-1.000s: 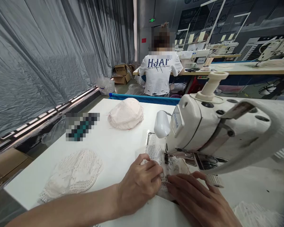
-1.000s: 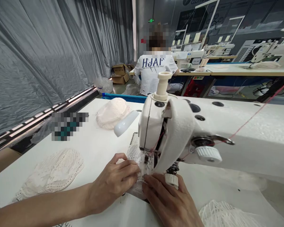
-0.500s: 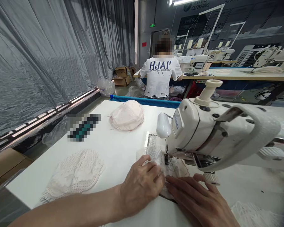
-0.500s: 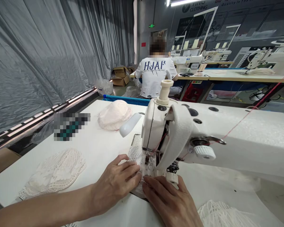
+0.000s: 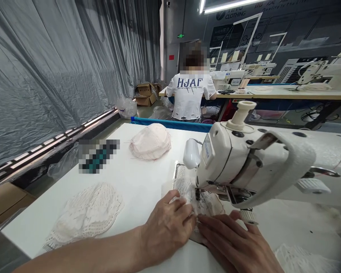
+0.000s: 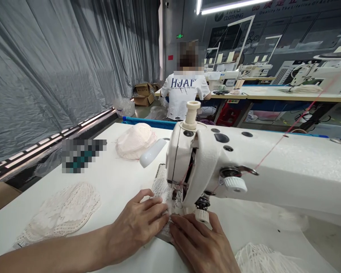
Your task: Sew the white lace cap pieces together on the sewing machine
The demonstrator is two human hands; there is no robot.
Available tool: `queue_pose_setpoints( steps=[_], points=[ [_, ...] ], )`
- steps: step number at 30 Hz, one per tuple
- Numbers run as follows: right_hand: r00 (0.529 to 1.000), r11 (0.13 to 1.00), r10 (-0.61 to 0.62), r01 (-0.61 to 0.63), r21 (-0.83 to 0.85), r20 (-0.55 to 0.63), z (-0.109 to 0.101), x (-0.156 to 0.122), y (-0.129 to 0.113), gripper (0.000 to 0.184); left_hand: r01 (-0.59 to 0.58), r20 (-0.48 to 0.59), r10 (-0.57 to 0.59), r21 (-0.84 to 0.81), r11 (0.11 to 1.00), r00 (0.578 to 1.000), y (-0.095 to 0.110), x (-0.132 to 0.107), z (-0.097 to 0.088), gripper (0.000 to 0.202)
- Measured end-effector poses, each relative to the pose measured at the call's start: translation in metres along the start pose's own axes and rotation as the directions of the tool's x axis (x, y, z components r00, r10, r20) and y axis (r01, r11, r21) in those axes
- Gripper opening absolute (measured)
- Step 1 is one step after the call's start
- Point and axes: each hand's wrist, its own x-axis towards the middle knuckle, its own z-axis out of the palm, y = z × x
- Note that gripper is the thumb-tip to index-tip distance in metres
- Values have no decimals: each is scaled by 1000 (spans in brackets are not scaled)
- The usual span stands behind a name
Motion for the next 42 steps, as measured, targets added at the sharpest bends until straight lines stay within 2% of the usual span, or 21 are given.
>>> queue_pose_setpoints(
  steps=[4, 7, 11, 14, 17, 24, 28, 32, 37, 42],
  points=[
    [998, 999, -20, 22, -43, 62, -7, 8, 3, 25, -9, -28, 9, 1, 1000, 1000, -3, 6, 6, 18],
    [997, 990, -63, 67, -120, 39, -11, 13, 11, 26, -4, -42, 5, 5, 1000, 999, -6, 10, 12, 16],
    [992, 982, -85, 100, -163, 98, -8, 12, 22, 27, 7, -25, -6, 6, 1000, 1000, -11, 12, 18, 14],
    [992, 979, -60, 80, -186, 109, -4, 8, 26, 30, 9, -7, -9, 18, 1000, 1000, -13, 12, 21, 15],
    [988, 972, -87, 112, -208, 125, -2, 5, 27, 31, 5, -32, -3, 38, 999, 999, -13, 13, 22, 19],
    [999, 994, -30, 32, -105, 24, -14, 12, 17, 29, -19, -93, 22, 32, 999, 995, -9, 12, 12, 18],
    [1000, 997, 6, -5, -79, 7, -24, 13, 14, 32, -50, -76, 47, -40, 998, 996, -7, 9, 7, 18],
    [998, 997, 65, -66, -51, -17, -24, 13, 14, 39, -42, -61, 40, -31, 999, 997, -5, 8, 6, 20],
    [998, 997, -58, 60, -44, 35, -20, 12, 16, 28, -44, -63, 43, -22, 999, 997, -4, 8, 7, 21],
    [998, 997, -41, 45, -70, 56, -24, 10, 17, 28, -48, -65, 45, -39, 998, 997, -4, 6, 7, 20]
  ],
)
